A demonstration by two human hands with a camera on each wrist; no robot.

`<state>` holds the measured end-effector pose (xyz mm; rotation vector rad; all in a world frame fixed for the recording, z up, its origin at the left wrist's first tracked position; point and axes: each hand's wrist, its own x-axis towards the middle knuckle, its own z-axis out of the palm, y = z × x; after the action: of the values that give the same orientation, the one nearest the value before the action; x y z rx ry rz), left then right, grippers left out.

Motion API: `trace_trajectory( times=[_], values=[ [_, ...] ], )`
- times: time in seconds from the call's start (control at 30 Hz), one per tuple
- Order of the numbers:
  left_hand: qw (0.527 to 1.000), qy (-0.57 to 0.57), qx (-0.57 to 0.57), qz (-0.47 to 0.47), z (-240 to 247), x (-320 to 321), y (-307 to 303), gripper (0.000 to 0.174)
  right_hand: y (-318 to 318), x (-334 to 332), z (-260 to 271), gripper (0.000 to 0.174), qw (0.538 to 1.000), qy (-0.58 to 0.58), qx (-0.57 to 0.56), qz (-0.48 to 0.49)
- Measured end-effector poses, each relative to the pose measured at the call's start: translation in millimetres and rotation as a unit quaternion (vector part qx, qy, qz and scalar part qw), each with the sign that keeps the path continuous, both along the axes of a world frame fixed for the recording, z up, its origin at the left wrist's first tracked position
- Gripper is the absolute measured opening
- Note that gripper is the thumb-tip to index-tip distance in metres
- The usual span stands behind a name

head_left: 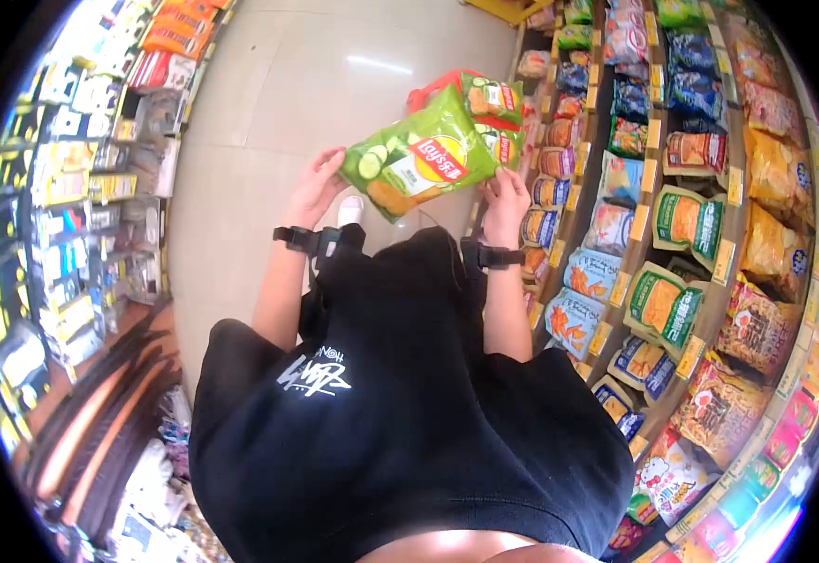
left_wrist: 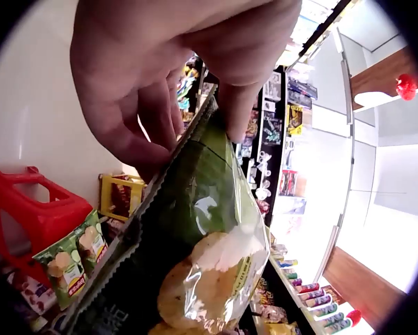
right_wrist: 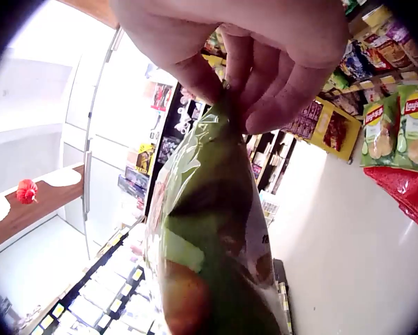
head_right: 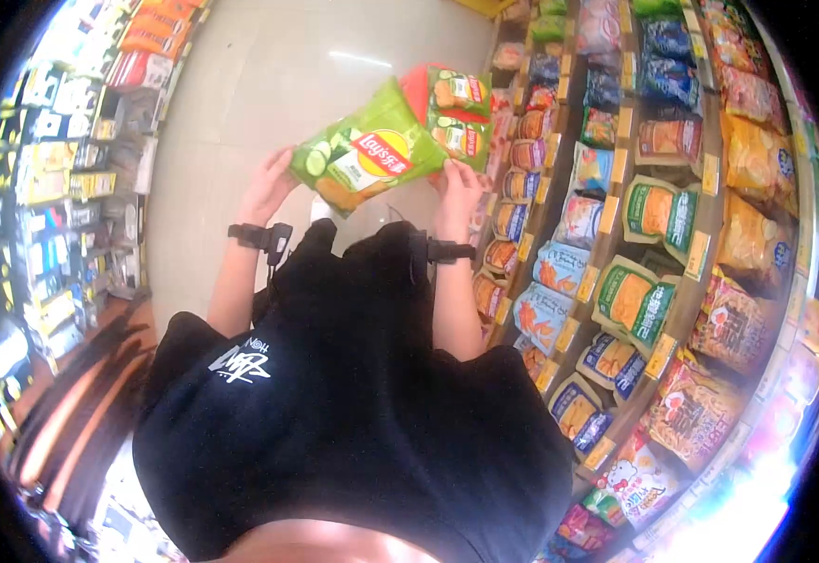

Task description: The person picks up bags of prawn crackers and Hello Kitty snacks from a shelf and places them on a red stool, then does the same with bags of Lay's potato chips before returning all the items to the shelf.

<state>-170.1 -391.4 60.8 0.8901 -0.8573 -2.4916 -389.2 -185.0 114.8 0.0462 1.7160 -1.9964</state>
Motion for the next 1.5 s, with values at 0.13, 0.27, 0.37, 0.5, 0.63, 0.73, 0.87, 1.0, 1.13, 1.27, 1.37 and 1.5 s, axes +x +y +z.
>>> trace_trajectory(
  times=[0.13, 0.27, 0.37, 0.5, 0.63, 0.73, 0.87, 1.0, 1.13, 1.27, 1.37, 1.5],
  values=[
    [0.997, 0.032, 0.063, -0.01, -12.6, -74.4, -18.5, 0.028, 7.6, -38.8, -24.9, 0.017, 0.992, -0.02, -0.014, -0.121],
    [0.994, -0.059, -0.007, -0.097, -45.6, -155.9, -19.6, 0.024, 46.2, -87.6, -63.5, 0.017, 0.989, -0.02, 0.036, -0.146],
    [0.979, -0.127, -0.082, -0.139, -51.9, -221.5, -29.5, 0.024, 42.8, -132.0, -80.3, 0.016, 0.985, -0.019, 0.031, -0.171],
    [0.963, -0.179, -0.126, -0.155, -68.2, -287.8, -37.9, 0.023, 56.4, -173.4, -130.2, 0.014, 0.979, 0.025, 0.073, -0.19],
    [0.954, -0.183, -0.196, -0.136, -67.6, -353.7, -46.1, 0.021, 53.8, -203.5, -158.2, 0.015, 0.973, 0.029, 0.098, -0.205],
    [0.941, -0.209, -0.211, -0.16, -64.4, -389.3, -50.1, 0.021, 48.9, -220.2, -163.2, 0.015, 0.968, -0.013, 0.104, -0.228],
    [0.93, -0.231, -0.226, -0.172, -109.2, -427.5, -64.0, 0.023, 37.4, -240.7, -198.5, 0.016, 0.961, -0.067, 0.12, -0.239],
    [0.927, -0.252, -0.216, -0.172, -165.0, -458.9, -78.7, 0.025, 16.9, -266.7, -205.0, 0.017, 0.952, -0.127, 0.142, -0.238],
    [0.912, -0.279, -0.237, -0.185, -207.1, -475.4, -86.9, 0.028, 4.1, -290.9, -240.1, 0.018, 0.937, -0.192, 0.197, -0.216],
    [0.908, -0.252, -0.267, -0.203, -233.9, -461.5, -89.8, 0.033, -0.9, -296.3, -238.9, 0.02, 0.942, -0.26, 0.082, -0.194],
    [0.888, -0.297, -0.223, -0.271, -231.6, -465.1, -96.6, 0.049, 2.6, -295.2, -237.1, 0.027, 0.946, -0.246, 0.094, -0.19],
    [0.889, -0.287, -0.222, -0.279, -217.9, -457.2, -91.2, 0.055, 24.7, -283.9, -236.0, 0.019, 0.92, -0.252, 0.129, -0.271]
  ],
)
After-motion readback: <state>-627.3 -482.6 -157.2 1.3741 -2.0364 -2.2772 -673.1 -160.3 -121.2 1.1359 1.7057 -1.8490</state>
